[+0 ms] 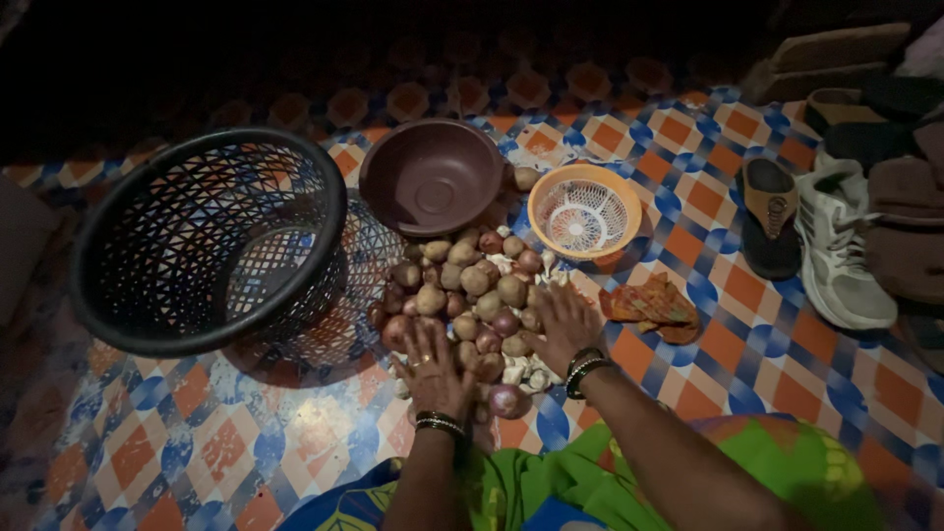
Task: The person sits on a patterned floor and sorts a pile of potatoes, onions, and garlic cloves. They use a black plastic basket to scoop and separate the potatoes, then place them back into the basket. The person also uses a brown bowl to gather and move the onions and garlic.
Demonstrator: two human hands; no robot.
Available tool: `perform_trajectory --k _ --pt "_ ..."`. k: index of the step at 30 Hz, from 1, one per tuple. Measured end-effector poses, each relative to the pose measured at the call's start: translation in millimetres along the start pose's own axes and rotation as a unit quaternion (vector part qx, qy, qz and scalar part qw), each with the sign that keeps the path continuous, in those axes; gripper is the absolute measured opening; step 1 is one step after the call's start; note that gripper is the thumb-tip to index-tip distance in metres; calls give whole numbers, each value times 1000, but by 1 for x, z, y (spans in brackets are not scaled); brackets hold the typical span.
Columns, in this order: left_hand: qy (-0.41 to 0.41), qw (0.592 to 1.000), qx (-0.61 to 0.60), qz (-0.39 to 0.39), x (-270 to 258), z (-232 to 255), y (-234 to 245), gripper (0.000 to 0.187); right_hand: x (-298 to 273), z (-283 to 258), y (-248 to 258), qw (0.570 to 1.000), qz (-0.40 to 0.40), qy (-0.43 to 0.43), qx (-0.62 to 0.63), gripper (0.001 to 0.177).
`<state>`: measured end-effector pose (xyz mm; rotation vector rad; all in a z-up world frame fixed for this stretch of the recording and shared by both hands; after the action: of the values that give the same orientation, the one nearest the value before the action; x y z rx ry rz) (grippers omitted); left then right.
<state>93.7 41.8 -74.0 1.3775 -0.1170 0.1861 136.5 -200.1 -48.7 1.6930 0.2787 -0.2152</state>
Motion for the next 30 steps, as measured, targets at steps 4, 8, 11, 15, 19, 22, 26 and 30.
perform_trajectory --k 4,8,11,15,19,22,26,30 --pt "159 982 -98 -22 2 -19 -16 100 9 10 -10 997 71 7 -6 93" --pt "168 978 -120 -43 5 -27 -19 97 15 17 -18 1000 12 6 11 96" --pt "213 947 -221 95 29 -30 -3 88 18 16 -11 999 53 0 5 94" --pt "350 622 -632 302 77 -59 46 93 9 8 3 995 83 29 48 91" --pt "419 376 -753 342 124 -107 110 80 1 -4 14 995 52 40 74 89" --pt "448 313 -764 343 138 -140 139 71 -5 -12 13 990 103 64 70 89" --pt "473 299 -747 358 131 -160 145 64 -8 -13 11 982 139 97 86 89" --pt "474 342 -718 378 111 -161 160 63 -9 -19 12 988 108 83 69 89"
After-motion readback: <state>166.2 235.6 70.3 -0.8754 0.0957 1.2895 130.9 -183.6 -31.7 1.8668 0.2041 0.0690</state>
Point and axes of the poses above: each hand's wrist, its own x-axis towards the middle knuckle, its own y-axis out of the back of the hand, z = x × y, the point moved 1 cm from there along x, towards the middle knuckle, and after that the axes turned 1 degree about y, right-handed, at the moved point
